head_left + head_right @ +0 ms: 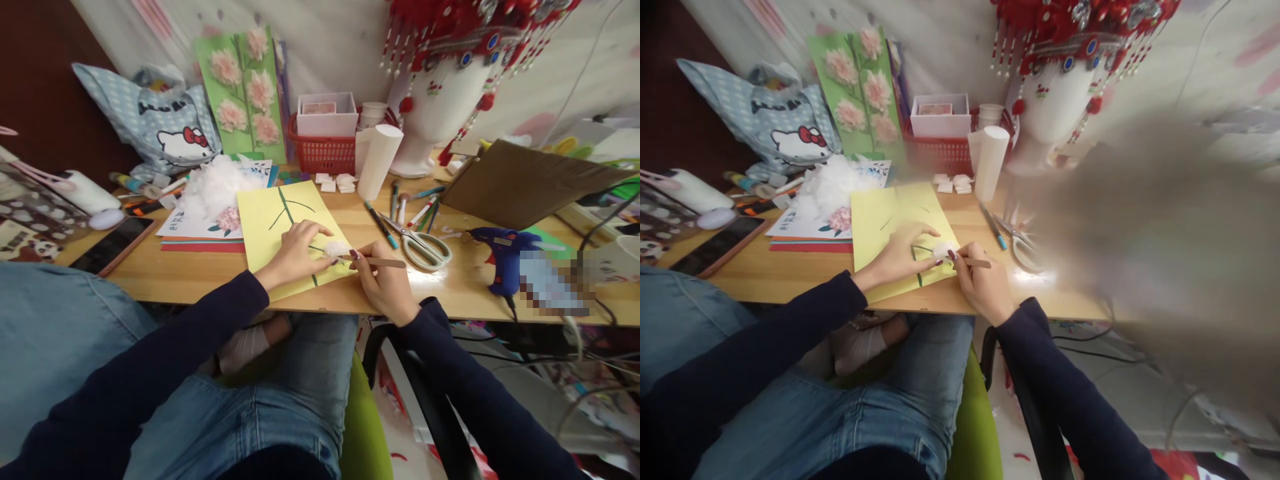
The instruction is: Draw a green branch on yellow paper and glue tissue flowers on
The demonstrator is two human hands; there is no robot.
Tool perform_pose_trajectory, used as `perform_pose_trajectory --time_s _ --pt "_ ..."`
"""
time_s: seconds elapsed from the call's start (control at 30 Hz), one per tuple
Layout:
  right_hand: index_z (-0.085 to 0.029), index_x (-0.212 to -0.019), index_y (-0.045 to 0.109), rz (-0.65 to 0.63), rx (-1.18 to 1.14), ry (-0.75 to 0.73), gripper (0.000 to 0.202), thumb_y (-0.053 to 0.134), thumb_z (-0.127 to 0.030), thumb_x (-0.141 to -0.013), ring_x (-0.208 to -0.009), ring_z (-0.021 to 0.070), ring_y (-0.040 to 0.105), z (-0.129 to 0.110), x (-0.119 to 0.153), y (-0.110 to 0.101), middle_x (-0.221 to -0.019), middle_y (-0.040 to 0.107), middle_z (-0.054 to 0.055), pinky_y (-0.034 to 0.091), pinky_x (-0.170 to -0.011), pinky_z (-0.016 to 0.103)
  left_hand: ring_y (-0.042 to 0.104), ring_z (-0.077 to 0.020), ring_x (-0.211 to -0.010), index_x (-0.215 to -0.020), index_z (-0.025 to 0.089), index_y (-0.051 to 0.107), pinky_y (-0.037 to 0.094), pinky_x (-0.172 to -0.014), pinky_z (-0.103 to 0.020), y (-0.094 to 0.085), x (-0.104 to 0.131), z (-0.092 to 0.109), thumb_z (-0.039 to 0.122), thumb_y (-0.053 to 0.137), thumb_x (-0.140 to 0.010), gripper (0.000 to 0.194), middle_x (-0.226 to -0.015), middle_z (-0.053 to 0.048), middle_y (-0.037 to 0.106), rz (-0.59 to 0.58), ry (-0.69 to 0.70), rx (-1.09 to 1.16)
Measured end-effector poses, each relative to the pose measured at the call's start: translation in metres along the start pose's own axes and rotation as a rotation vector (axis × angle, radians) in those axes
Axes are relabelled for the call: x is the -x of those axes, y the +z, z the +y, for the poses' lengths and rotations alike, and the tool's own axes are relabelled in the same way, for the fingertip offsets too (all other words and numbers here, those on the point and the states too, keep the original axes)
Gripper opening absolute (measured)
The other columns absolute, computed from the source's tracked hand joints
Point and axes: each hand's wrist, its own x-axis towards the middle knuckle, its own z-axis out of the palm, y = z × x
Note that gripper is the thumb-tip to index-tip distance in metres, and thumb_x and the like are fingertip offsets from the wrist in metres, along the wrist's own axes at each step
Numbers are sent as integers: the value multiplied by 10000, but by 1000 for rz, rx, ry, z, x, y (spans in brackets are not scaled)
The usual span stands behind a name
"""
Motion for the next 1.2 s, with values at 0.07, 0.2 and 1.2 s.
perform_pose_trajectory --time_s 0.07,0.2,1.2 --pt "-225 -852 536 2 14 2 339 420 -498 -1016 -562 183 557 0 0 0 -712 669 52 400 -550 301 482 -333 -1327 -1316 206 542 356 -1108 -466 -2 0 -3 341 871 -681 728 -1405 -126 553 -33 -5 -14" --pt "-225 -860 537 -12 48 -22 318 416 -474 -1017 -568 183 569 -1 -1 2 -715 667 52 400 -547 292 330 -386 -1451 -1485 160 374 251 -1179 -479 -2 1 -9 476 891 -617 1059 -1571 -184 377 -137 -34 -36" --pt "-213 -847 561 -43 6 -50 344 442 -491 -1011 -524 158 557 -4 0 2 -702 684 47 411 -501 276 361 -388 -1436 -1475 162 416 258 -1156 -469 0 -1 -16 596 781 -709 954 -1572 -199 375 -229 -22 -121"
